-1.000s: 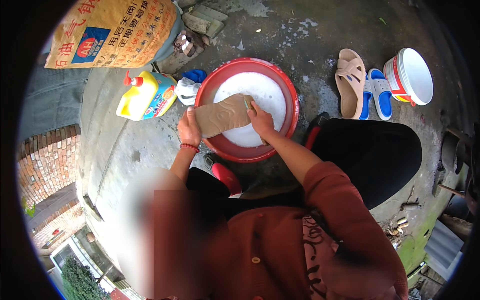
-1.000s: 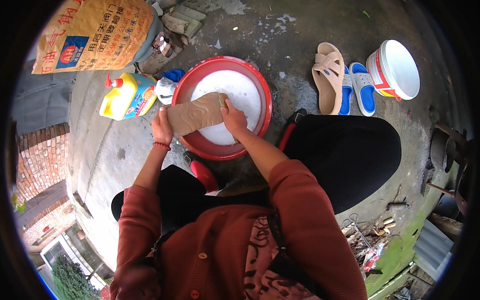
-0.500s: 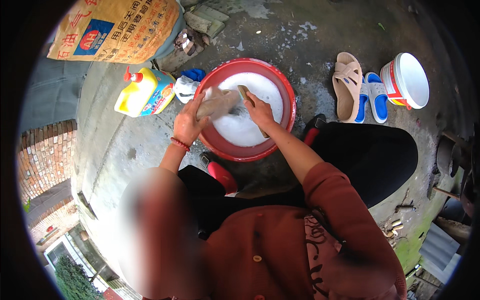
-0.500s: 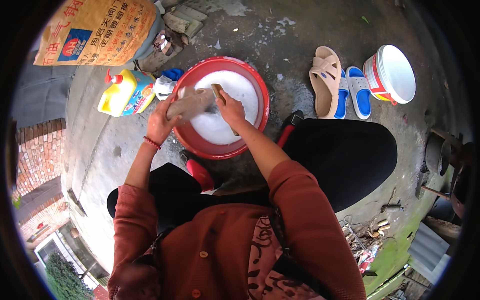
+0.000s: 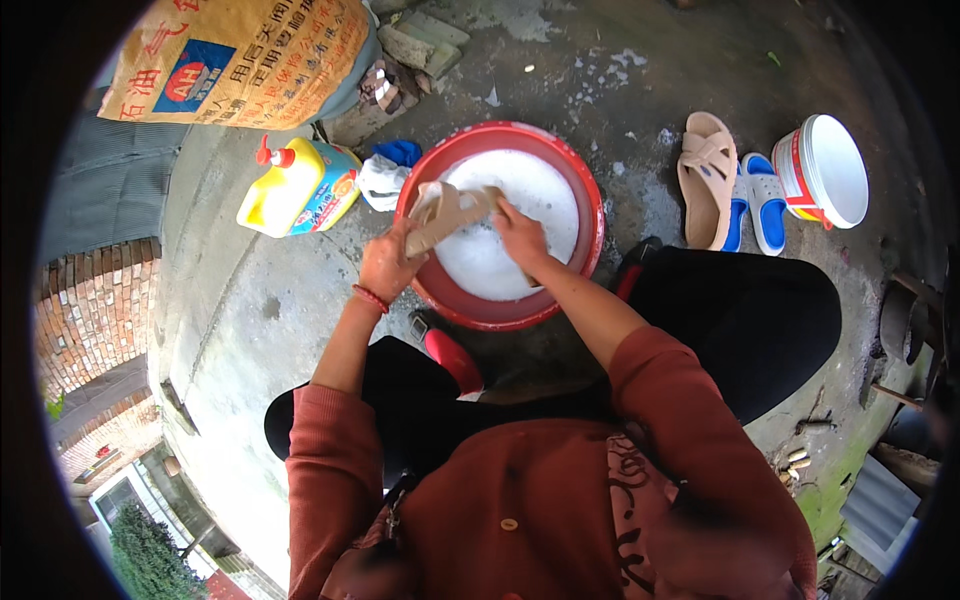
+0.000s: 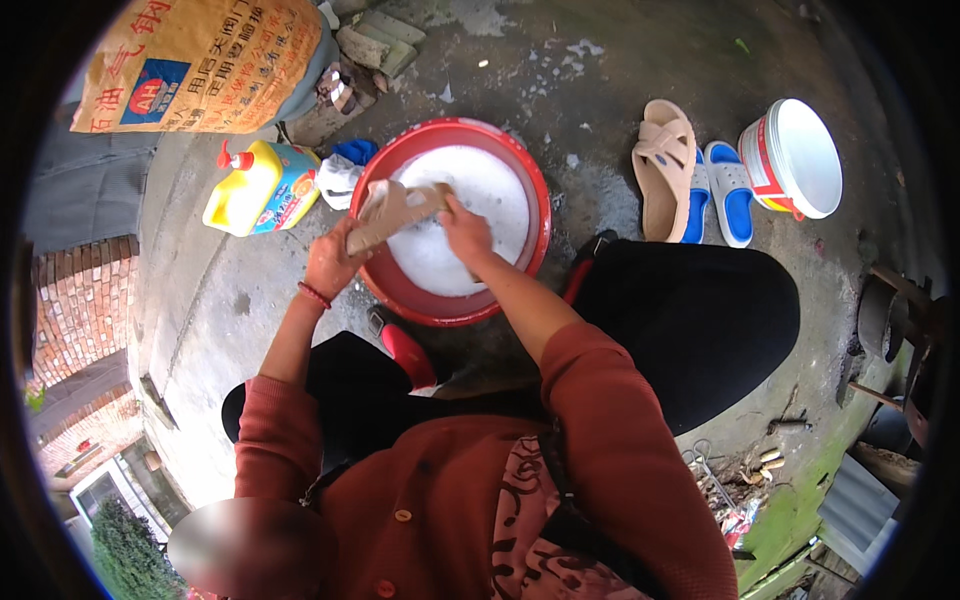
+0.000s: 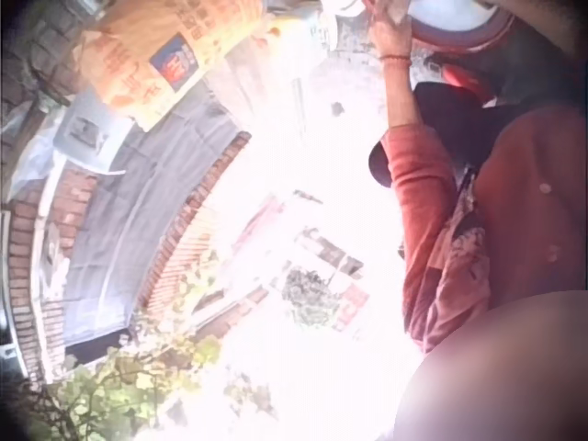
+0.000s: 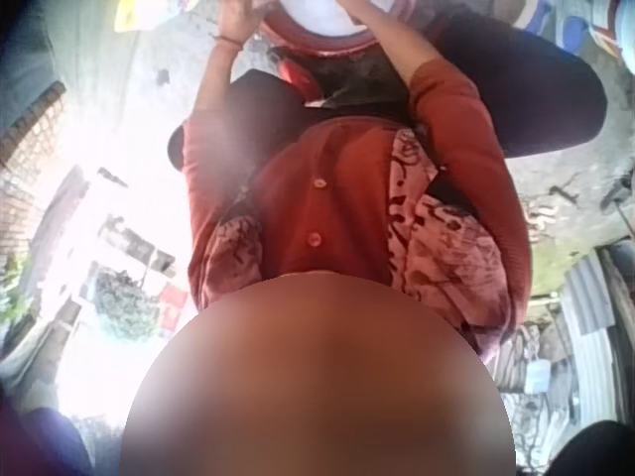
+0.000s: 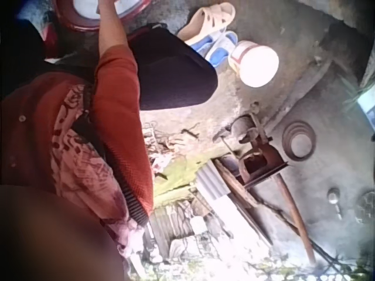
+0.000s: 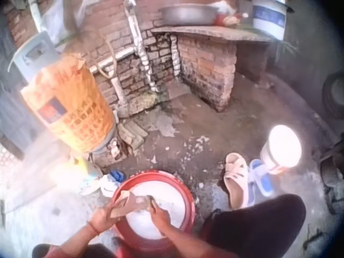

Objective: The person scrubs a beige slipper with a brush in a red basin filled with soapy water. They repeatedly dip the slipper and brush into the water, scrubbing the sole and upper surfaces thoroughly.

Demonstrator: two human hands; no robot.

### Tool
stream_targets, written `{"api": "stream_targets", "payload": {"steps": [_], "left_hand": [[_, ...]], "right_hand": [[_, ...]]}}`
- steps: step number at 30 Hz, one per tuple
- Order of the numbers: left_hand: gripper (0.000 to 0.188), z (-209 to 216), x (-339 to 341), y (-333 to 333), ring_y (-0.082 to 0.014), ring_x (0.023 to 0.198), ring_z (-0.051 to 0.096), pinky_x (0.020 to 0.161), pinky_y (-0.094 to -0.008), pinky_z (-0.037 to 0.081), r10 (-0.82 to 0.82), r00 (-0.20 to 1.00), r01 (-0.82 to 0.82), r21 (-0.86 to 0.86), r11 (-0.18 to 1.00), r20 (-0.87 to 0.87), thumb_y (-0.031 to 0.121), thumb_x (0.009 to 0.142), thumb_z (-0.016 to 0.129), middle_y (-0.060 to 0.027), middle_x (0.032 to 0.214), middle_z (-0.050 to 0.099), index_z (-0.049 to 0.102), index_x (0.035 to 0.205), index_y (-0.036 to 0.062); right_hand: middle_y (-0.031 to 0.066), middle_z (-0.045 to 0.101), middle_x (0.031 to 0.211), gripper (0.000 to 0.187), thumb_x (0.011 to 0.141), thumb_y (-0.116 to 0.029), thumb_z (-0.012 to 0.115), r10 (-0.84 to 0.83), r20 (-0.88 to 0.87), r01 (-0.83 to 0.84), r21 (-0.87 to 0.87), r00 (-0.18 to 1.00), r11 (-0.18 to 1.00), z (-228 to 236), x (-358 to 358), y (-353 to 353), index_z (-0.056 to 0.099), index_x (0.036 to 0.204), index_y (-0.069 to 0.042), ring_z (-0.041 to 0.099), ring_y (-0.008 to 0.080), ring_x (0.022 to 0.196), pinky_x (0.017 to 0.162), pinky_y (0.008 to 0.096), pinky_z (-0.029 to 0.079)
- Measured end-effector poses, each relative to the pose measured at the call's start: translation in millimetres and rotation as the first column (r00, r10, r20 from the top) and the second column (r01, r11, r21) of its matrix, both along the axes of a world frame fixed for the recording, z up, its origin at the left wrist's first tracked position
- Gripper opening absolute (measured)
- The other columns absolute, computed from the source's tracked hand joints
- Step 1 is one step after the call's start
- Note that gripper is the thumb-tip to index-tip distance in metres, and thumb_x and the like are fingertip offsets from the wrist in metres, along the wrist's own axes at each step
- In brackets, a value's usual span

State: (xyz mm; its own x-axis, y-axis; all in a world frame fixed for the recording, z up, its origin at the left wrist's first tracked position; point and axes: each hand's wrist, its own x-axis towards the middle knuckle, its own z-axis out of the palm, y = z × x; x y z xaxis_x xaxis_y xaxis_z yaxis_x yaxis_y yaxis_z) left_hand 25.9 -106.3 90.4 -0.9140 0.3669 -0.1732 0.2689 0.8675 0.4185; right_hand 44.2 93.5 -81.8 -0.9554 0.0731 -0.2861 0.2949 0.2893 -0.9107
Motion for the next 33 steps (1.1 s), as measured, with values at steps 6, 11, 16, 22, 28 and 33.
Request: {"api": "stream_targets", "payload": {"steps": [6,11,16,22,28,33], "left_hand": [[0.043,-3,2,-28,-0.0380,0.080,0.063,0.069,-0.0432,0.051,0.121,0.993,-0.120,0.065,0.991,-0.014,0.013,0.066,0.074,-0.0198,0.084,0.064,0.055,0.104,0.0072],[0.041,-2,1,-17,-0.0377,0.081,0.062,0.070,-0.0427,0.050,0.049,0.999,-0.048,0.066,0.997,-0.020,0.011,0.066,0.074,-0.0187,0.085,0.064,0.055,0.103,0.0088],[0.040,-2,4,-24,-0.0369,0.082,0.062,0.071,-0.0421,0.050,0.125,0.992,-0.125,0.014,0.992,-0.003,0.012,0.066,0.074,-0.0183,0.085,0.064,0.056,0.101,0.0088],[0.039,-2,5,-12,-0.0351,0.083,0.063,0.071,-0.0411,0.050,0.084,0.996,-0.084,0.056,0.995,0.010,0.012,0.066,0.074,-0.0173,0.087,0.065,0.058,0.101,0.0090],[0.038,2,8,-27,-0.0352,0.083,0.063,0.071,-0.0408,0.051,0.153,0.987,-0.156,0.086,0.984,0.042,0.012,0.067,0.073,-0.0174,0.088,0.065,0.057,0.101,0.0080],[0.041,-4,5,-18,-0.0366,0.084,0.061,0.072,-0.0422,0.049,0.122,0.992,-0.121,0.052,0.991,-0.018,0.013,0.068,0.073,-0.0180,0.089,0.063,0.056,0.105,0.0090]], "right_hand": [[0.0201,0.063,0.077,0.041,0.090,-0.037,0.049,0.214,-0.140,-0.214,0.017,0.967,0.977,115,14,-58,0.048,0.129,-0.024,0.063,0.0366,0.074,0.068,0.0447,0.049],[0.0206,0.064,0.081,0.039,0.089,-0.039,0.047,0.126,0.093,-0.128,0.012,0.988,0.992,50,-8,-23,0.050,0.124,-0.023,0.062,0.0396,0.075,0.067,0.0490,0.049],[0.0208,0.064,0.088,0.041,0.089,-0.036,0.050,0.173,-0.264,-0.173,0.025,0.949,0.985,107,14,-59,0.049,0.127,-0.024,0.063,0.0369,0.080,0.068,0.0481,0.049],[0.0155,0.064,0.075,0.041,0.090,-0.038,0.050,0.106,0.062,-0.111,0.097,0.992,0.989,26,1,-19,0.048,0.129,-0.025,0.063,0.0341,0.067,0.061,0.0446,0.050],[0.0211,0.061,0.075,0.040,0.090,-0.039,0.049,0.174,-0.219,-0.168,0.045,0.960,0.985,104,22,-56,0.050,0.128,-0.024,0.062,0.0375,0.074,0.066,0.0457,0.049],[0.0191,0.066,0.094,0.048,0.087,-0.044,0.050,-0.044,0.141,0.019,0.172,0.989,0.985,20,-1,15,0.048,0.131,-0.025,0.063,0.0364,0.087,0.079,0.0445,0.049]]}}
